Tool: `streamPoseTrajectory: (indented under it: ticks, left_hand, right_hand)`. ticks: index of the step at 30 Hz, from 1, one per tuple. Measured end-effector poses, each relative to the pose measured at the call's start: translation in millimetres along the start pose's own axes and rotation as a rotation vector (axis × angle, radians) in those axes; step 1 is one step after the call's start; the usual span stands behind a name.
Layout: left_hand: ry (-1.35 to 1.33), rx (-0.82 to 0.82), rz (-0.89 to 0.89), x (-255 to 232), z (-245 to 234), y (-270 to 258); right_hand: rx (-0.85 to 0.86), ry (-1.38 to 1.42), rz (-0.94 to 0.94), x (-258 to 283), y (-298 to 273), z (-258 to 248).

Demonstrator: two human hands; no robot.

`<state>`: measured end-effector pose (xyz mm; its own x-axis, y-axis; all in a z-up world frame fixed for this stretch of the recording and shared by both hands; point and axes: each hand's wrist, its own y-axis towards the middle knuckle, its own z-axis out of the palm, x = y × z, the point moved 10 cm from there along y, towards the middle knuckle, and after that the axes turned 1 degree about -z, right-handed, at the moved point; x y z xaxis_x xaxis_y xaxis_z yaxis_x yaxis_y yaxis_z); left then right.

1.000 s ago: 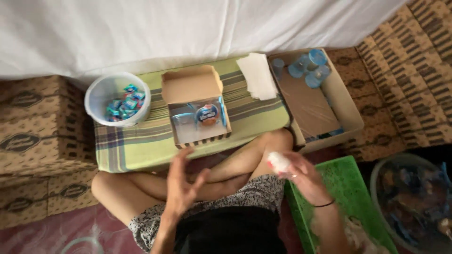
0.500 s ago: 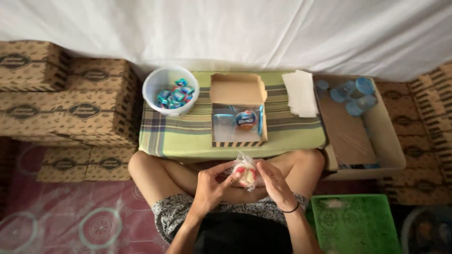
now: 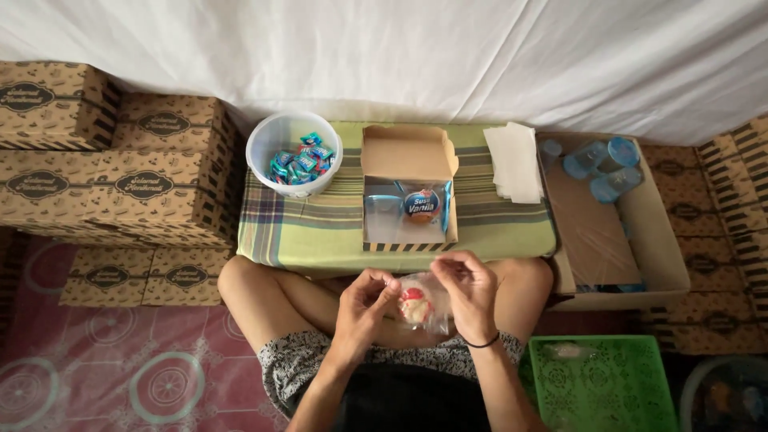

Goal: A person is manually packing a variety of small food items, including snack cakes and candies, into a cardboard box while sitting on the floor.

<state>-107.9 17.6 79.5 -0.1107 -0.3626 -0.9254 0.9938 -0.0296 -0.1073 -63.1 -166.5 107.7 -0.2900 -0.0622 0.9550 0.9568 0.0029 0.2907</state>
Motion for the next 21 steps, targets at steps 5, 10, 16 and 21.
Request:
streamPoseTrajectory:
  ticks: [5,10,16,21]
  left_hand:
    - [-0.092,-0.088,0.065,-2,-2,0]
    - [0.164,-0.253,0.237,-20,-23,3]
    - [0.332,-0.298,0.169,-44,-21,4]
    - [0.25,-0.08,0.015,-21,-4,5]
  right_hand:
    - [-0.083,0.034,0.033,9,-7,3]
    - [0.164,0.225,0.246,-27,-20,24]
    - [0.237,0.261,0.281,-43,-37,23]
    - [0.106,0.599,0.369,-55,-36,9]
